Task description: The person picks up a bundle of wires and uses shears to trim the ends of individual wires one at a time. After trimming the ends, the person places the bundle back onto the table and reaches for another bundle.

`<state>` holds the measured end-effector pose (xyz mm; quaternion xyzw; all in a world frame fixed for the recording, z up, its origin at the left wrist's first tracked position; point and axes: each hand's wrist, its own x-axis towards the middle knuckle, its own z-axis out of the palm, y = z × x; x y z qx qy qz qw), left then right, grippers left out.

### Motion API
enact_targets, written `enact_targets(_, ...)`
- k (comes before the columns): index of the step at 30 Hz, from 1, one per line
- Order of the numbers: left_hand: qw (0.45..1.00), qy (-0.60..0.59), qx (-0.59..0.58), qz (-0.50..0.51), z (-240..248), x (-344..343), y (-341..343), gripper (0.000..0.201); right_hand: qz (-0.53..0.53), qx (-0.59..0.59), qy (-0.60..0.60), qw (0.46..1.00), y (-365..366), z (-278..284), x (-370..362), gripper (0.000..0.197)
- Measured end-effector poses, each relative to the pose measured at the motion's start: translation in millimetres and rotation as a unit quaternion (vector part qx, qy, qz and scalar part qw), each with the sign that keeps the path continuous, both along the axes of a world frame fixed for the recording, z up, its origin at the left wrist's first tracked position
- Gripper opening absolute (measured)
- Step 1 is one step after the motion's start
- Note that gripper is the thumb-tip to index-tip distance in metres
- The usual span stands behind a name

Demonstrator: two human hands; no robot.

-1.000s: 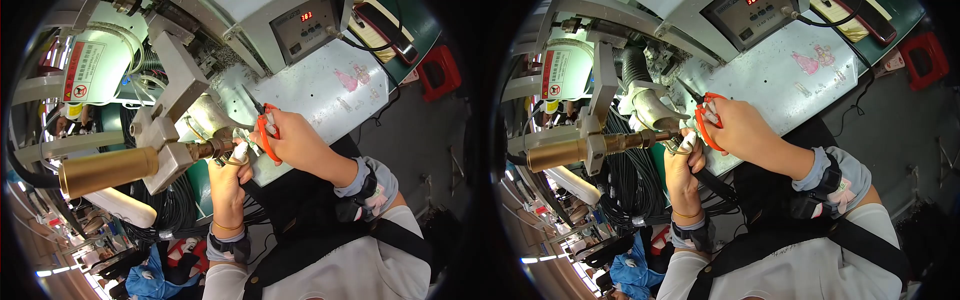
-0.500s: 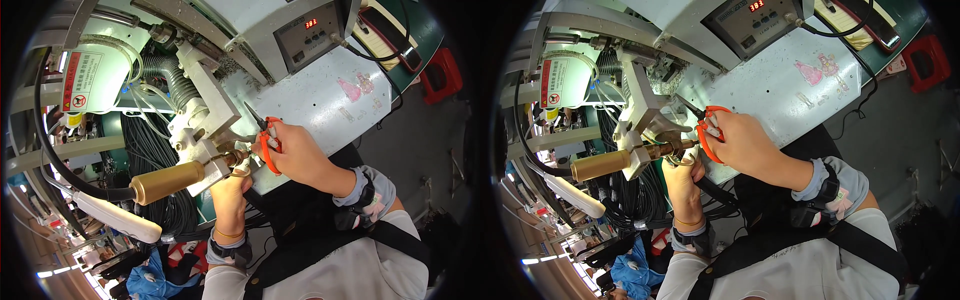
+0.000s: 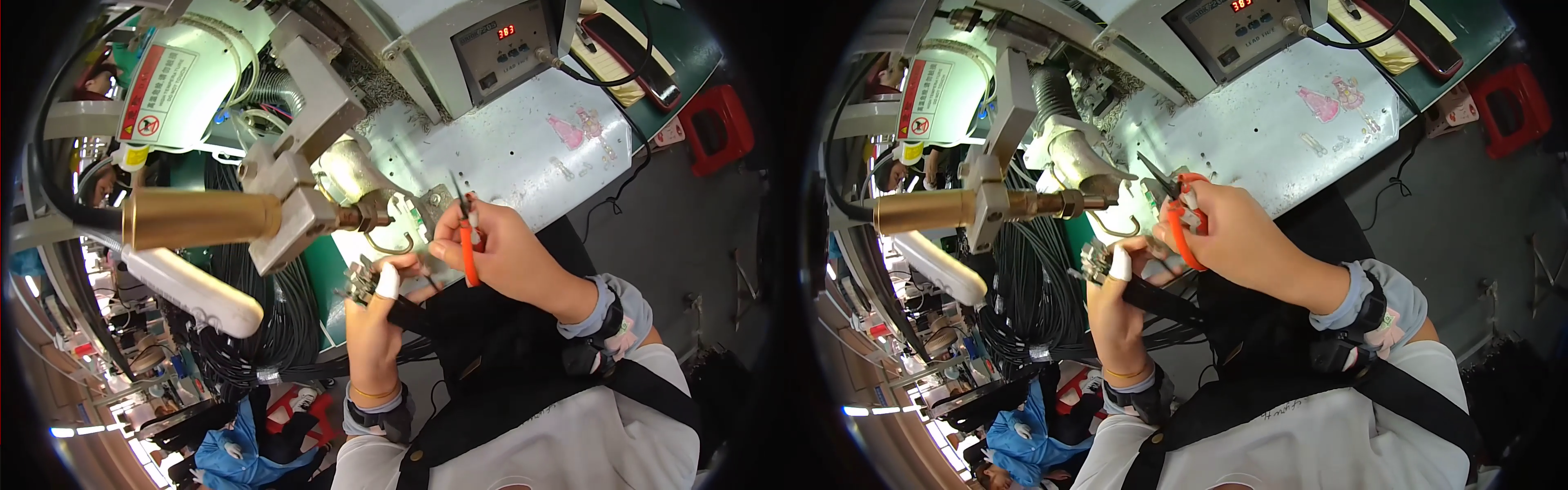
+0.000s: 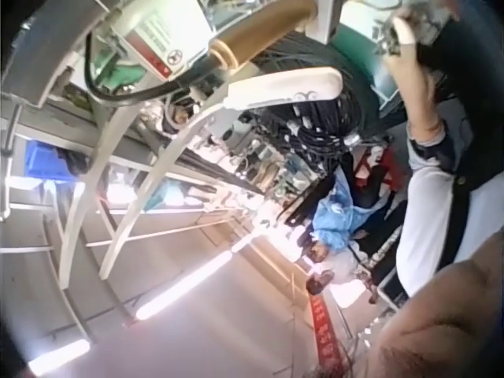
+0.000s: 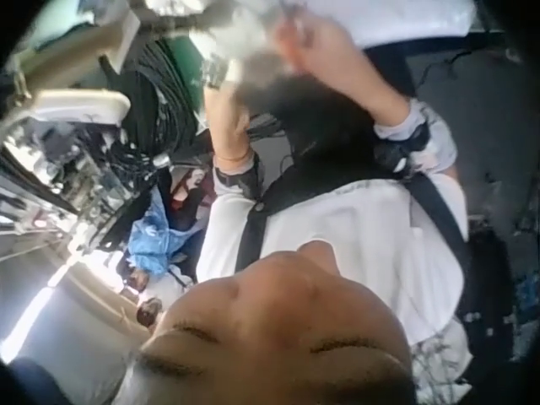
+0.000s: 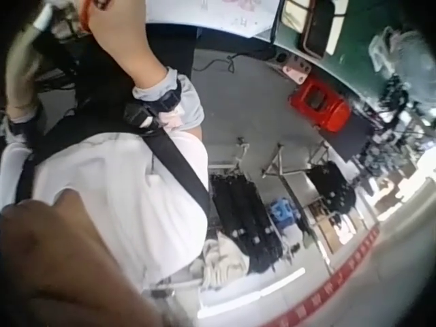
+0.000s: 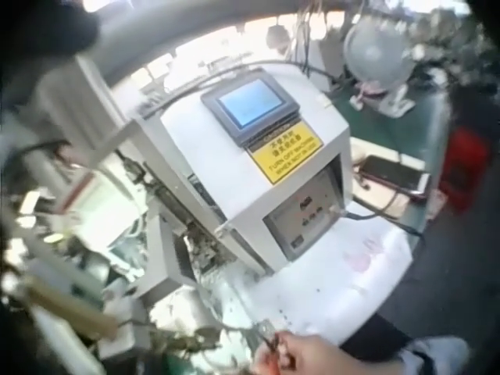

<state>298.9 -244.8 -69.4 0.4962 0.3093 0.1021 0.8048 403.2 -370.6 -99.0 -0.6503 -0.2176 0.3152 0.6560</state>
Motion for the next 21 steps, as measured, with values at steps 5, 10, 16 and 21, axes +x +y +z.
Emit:
enact_targets(5,0.984,0.019,0.165,-0.067,-7.3,-29.7,-12.6,0.014,0.059,0.009,-0.098,0.993,-12.4,17.0,-21.4,0.008)
enact_targets(10,0.977,-0.004,0.155,-0.148,-9.2,-42.4,-22.4,0.010,0.067,-0.032,-0.128,0.989,-16.5,15.0,-29.5,0.007)
enact_targets(16,0.962,-0.076,0.263,0.007,-14.8,-43.4,-25.8,0.009,0.056,-0.025,-0.207,0.976,-20.0,11.7,-32.4,0.018)
enact_targets(21,0.906,-0.085,0.414,-0.019,-16.2,-41.0,-29.3,0.012,0.180,-0.051,0.208,0.960,-13.3,31.6,-21.3,0.028)
